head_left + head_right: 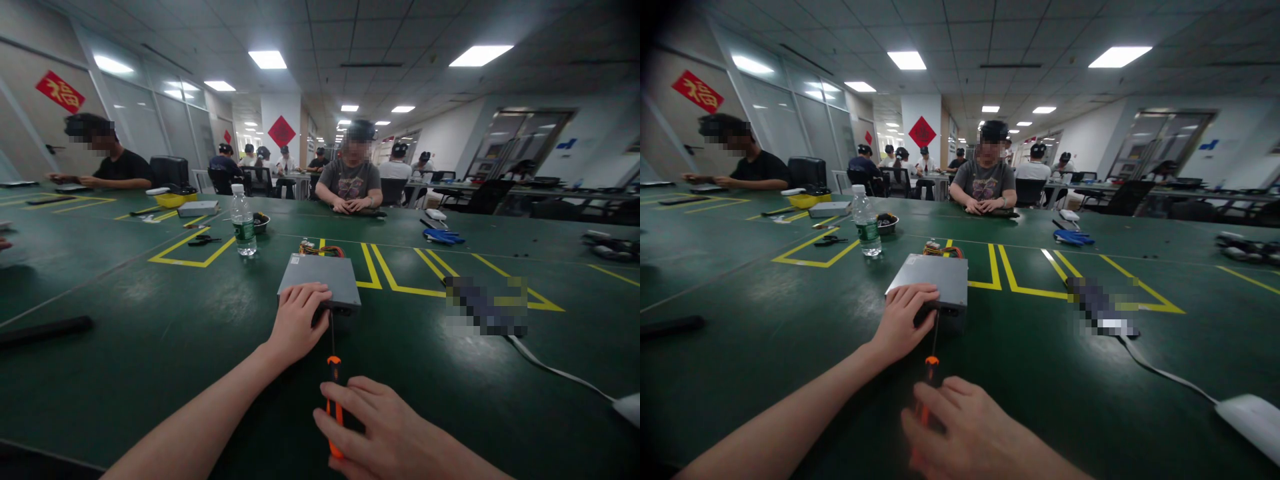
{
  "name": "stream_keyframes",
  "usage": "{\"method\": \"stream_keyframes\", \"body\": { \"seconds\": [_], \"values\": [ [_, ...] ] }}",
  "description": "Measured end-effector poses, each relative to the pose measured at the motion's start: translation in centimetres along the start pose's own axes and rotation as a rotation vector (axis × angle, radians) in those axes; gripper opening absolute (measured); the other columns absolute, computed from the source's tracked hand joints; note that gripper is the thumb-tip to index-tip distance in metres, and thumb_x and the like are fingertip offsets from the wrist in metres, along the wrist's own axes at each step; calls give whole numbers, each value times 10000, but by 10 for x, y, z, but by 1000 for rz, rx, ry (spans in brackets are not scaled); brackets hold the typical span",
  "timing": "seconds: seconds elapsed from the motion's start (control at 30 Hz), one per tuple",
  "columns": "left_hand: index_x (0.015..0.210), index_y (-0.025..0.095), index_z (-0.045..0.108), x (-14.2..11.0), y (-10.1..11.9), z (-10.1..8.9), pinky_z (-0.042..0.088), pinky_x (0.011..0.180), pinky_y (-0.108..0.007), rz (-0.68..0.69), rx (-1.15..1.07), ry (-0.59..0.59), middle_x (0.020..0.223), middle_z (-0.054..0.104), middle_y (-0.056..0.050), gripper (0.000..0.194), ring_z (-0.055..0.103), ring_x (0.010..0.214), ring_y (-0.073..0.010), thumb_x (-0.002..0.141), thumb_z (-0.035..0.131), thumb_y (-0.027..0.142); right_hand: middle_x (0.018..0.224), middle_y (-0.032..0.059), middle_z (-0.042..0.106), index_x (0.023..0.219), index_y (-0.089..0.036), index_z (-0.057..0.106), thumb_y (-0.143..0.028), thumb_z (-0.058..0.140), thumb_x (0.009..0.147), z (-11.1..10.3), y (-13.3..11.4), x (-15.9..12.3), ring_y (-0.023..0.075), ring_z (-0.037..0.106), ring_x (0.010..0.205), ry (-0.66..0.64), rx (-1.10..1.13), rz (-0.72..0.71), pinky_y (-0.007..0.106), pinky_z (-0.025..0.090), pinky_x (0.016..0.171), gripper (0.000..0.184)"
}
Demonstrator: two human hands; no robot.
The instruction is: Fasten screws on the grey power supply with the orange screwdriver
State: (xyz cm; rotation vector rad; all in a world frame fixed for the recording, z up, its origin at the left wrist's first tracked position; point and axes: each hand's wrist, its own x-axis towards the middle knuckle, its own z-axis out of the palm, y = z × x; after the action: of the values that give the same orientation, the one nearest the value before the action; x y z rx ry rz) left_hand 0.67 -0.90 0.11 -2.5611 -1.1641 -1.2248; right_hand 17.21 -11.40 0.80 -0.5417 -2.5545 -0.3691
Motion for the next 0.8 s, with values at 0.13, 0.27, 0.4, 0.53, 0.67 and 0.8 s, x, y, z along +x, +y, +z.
{"method": "stream_keyframes", "body": {
  "seconds": [0.13,0.27,0.4,0.53,0.67,0.8],
  "values": [
    [1036,233,564,0,0,0,337,921,-368,2,4,1,1142,598,-24,242,502,1095,-189,801,529,190,961,118,673,845,-162,569,-292,454,893,1,-2,-1,135,593,588,106,-50,-32,271,492,572,180],
    [1030,237,561,0,0,0,338,919,-365,-1,7,1,1141,600,-17,238,502,1096,-188,798,539,187,946,123,674,799,-158,543,-303,457,893,3,-1,-6,136,601,614,166,-21,2,263,497,595,193],
    [1029,239,562,0,0,0,341,918,-371,-2,9,9,1145,601,-20,236,505,1094,-193,800,539,188,976,132,657,1006,-133,563,-329,370,923,-1,-1,-3,162,624,726,68,0,11,270,504,620,287],
    [1033,239,560,0,-1,1,336,925,-371,-1,3,9,1149,598,-20,240,499,1105,-194,800,539,188,926,130,662,915,-140,595,-288,415,907,-2,-2,0,142,610,644,84,-45,-14,256,487,567,234],
    [1036,236,560,0,0,0,331,932,-372,5,1,9,1148,598,-24,240,502,1104,-194,801,537,188,937,135,665,785,-136,580,-256,487,879,1,-2,-4,108,579,572,131,-59,-20,232,476,545,178],
    [1033,233,563,0,0,0,338,921,-370,4,4,13,1139,602,-25,237,505,1094,-193,802,537,189,1003,124,641,1011,-171,575,-350,465,890,-2,-1,-6,138,614,676,36,-27,11,256,503,632,242]
  ]
}}
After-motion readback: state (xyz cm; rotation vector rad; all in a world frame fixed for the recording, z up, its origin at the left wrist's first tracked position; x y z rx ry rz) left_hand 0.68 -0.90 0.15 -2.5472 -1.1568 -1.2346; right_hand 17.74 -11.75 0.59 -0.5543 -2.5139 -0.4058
